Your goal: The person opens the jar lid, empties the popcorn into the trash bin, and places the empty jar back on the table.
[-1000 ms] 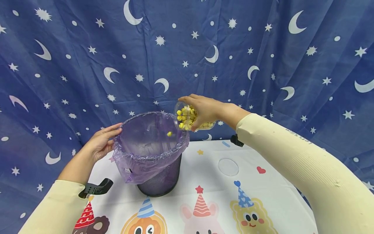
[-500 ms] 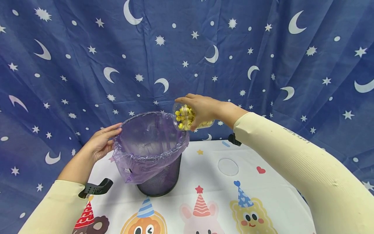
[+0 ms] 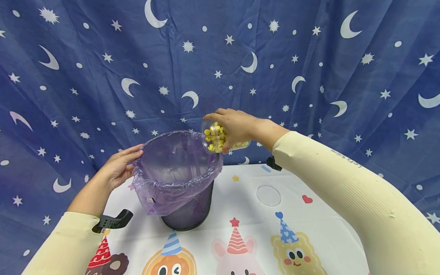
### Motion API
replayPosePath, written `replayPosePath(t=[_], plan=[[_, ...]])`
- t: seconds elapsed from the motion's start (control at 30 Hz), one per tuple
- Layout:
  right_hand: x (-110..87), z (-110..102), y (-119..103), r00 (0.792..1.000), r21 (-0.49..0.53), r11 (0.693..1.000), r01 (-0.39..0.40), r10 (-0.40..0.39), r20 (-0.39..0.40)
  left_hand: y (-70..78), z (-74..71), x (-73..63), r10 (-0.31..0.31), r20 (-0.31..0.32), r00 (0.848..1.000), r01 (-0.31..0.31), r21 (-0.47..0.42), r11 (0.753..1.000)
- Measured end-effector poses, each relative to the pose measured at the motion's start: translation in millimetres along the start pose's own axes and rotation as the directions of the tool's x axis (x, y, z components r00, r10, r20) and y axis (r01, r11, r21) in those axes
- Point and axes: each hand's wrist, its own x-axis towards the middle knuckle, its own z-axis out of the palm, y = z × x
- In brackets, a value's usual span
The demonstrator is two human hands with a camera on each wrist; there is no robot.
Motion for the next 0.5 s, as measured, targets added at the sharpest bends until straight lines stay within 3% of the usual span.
replayPosePath(t=[0.5], plan=[[0.6,-2.9,-2.7,0.999,-0.005,1.0,-0.009,0.009,0.032,-0.7,-0.6,-0.7,0.01,0.014,1.0,-0.009,-0.028,1.0]])
